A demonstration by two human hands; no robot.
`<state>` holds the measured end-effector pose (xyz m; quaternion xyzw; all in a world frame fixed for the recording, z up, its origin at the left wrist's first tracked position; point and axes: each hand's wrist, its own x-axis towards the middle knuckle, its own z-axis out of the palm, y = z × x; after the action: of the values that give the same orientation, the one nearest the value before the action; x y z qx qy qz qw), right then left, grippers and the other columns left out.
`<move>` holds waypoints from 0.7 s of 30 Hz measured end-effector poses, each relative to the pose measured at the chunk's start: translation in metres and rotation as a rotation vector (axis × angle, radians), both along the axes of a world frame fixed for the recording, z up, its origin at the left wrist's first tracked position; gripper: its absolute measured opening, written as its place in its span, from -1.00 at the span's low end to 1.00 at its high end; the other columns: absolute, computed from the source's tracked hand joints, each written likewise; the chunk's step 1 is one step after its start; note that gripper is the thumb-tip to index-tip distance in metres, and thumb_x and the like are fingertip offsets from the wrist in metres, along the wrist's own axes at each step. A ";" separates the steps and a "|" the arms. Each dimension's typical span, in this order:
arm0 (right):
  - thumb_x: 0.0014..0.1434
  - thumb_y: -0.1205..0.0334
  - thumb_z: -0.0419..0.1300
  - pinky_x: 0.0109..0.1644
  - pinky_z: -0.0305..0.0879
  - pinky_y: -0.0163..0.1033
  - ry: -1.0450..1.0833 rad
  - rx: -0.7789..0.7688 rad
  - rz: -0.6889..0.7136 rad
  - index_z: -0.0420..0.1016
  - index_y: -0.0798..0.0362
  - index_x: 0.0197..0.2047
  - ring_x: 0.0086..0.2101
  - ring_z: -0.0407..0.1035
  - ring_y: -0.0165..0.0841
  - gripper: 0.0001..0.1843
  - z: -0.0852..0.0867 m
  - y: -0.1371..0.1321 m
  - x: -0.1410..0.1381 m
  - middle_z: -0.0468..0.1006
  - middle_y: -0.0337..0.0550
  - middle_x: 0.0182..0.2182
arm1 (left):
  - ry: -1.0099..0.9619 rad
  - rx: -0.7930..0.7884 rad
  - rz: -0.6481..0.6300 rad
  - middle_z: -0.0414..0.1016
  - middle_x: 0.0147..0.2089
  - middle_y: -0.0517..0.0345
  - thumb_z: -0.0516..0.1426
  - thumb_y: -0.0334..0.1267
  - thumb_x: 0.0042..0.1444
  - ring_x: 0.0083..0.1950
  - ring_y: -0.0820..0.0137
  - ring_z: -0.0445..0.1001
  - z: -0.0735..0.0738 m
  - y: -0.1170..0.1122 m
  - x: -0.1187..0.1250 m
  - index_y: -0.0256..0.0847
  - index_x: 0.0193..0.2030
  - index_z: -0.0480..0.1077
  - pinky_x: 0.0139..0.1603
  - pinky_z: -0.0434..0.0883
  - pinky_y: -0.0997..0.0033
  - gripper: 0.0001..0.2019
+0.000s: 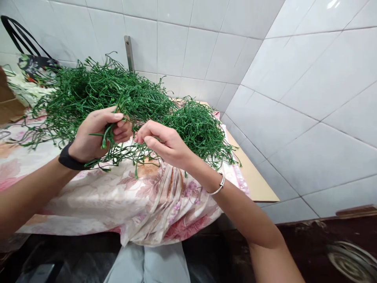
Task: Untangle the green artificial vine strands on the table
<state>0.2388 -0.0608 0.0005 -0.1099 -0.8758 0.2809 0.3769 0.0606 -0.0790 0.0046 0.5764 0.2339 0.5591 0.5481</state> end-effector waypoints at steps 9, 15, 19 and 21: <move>0.10 0.20 0.05 -0.26 0.04 -0.22 -0.241 0.373 -0.679 0.30 0.10 -0.58 -0.44 0.22 -0.45 -0.74 0.009 0.013 0.016 0.36 -0.24 -0.53 | 0.116 0.039 0.097 0.40 -0.43 0.16 0.09 -0.13 0.04 -0.44 0.51 0.35 -0.010 0.010 -0.001 -0.26 -0.39 0.32 -0.46 0.26 0.50 -0.79; 0.09 0.16 0.07 -0.15 0.02 -0.13 -0.166 0.541 -0.863 0.37 0.04 -0.52 -0.35 0.29 -0.36 -0.79 0.002 0.012 0.014 0.42 -0.22 -0.44 | 0.219 0.117 0.077 0.42 -0.39 0.11 0.05 -0.11 0.08 -0.36 0.48 0.34 -0.015 0.009 0.003 -0.28 -0.39 0.37 -0.40 0.26 0.50 -0.75; 0.05 0.19 0.12 -0.03 -0.03 -0.04 0.091 0.527 -1.024 0.36 0.02 -0.42 -0.30 0.32 -0.30 -0.91 0.006 0.007 0.014 0.44 -0.22 -0.40 | 0.300 0.153 0.094 0.42 -0.38 0.13 0.02 -0.12 0.10 -0.37 0.50 0.31 -0.014 0.007 0.003 -0.28 -0.33 0.38 -0.42 0.23 0.52 -0.75; 0.06 0.22 0.11 -0.02 0.00 -0.05 0.150 0.492 -0.998 0.36 0.03 -0.36 -0.29 0.34 -0.30 -0.93 0.011 0.003 0.014 0.45 -0.20 -0.37 | 0.353 0.186 0.102 0.41 -0.39 0.15 0.02 -0.15 0.12 -0.39 0.52 0.27 -0.013 0.006 0.003 -0.28 -0.35 0.37 -0.42 0.22 0.53 -0.77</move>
<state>0.2523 -0.0578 0.0111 -0.3993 -0.7280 -0.1372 0.5401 0.0633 -0.0733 -0.0082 0.7010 0.3025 0.4958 0.4138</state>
